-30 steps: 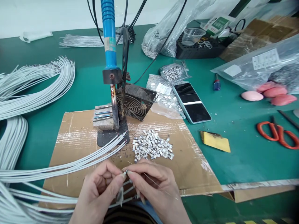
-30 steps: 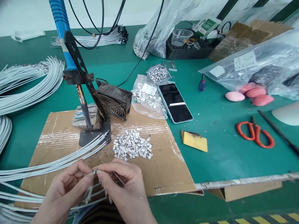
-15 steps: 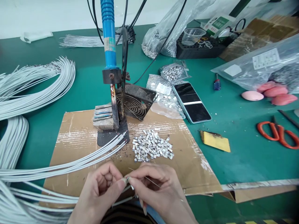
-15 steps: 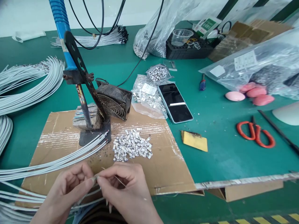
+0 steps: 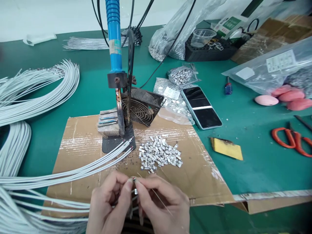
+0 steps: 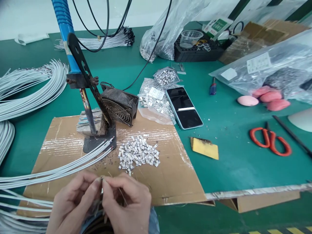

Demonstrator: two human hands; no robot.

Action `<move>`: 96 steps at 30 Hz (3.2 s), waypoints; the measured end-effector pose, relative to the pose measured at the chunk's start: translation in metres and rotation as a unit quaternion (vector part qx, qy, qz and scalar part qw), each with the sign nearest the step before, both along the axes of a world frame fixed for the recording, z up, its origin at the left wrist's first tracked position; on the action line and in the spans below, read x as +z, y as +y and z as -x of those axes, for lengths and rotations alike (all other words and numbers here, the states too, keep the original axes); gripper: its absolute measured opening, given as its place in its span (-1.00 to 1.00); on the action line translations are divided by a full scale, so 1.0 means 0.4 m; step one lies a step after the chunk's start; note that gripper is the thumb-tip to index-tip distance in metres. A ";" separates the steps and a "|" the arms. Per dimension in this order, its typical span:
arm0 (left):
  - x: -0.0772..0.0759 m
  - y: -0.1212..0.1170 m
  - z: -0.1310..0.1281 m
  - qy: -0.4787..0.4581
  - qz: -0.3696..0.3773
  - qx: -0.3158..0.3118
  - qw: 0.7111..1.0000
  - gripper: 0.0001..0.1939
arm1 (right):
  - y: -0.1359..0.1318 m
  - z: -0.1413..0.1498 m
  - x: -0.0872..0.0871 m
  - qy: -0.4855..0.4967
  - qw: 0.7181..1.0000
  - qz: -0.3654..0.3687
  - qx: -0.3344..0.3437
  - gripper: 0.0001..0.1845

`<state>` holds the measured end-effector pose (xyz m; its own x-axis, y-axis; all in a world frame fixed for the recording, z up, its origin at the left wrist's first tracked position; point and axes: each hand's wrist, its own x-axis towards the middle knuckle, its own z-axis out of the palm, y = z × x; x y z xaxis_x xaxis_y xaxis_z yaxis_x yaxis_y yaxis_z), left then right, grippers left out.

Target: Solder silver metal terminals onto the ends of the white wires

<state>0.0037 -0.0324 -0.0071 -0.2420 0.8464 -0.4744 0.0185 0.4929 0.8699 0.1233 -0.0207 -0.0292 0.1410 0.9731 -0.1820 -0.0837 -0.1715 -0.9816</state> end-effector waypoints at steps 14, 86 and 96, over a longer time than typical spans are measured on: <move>-0.013 0.012 0.013 -0.050 -0.030 0.003 0.998 -0.60 | 0.063 -0.094 0.020 -0.194 0.937 -0.200 0.212 -0.82; 0.046 0.048 -0.002 -0.055 -0.034 0.059 0.996 -0.81 | 0.080 -0.077 0.023 0.026 0.989 -0.049 0.134 -0.80; 0.040 0.062 -0.011 -0.056 -0.053 0.073 0.994 -0.84 | 0.069 -0.074 0.016 -0.060 0.986 -0.118 0.103 -0.78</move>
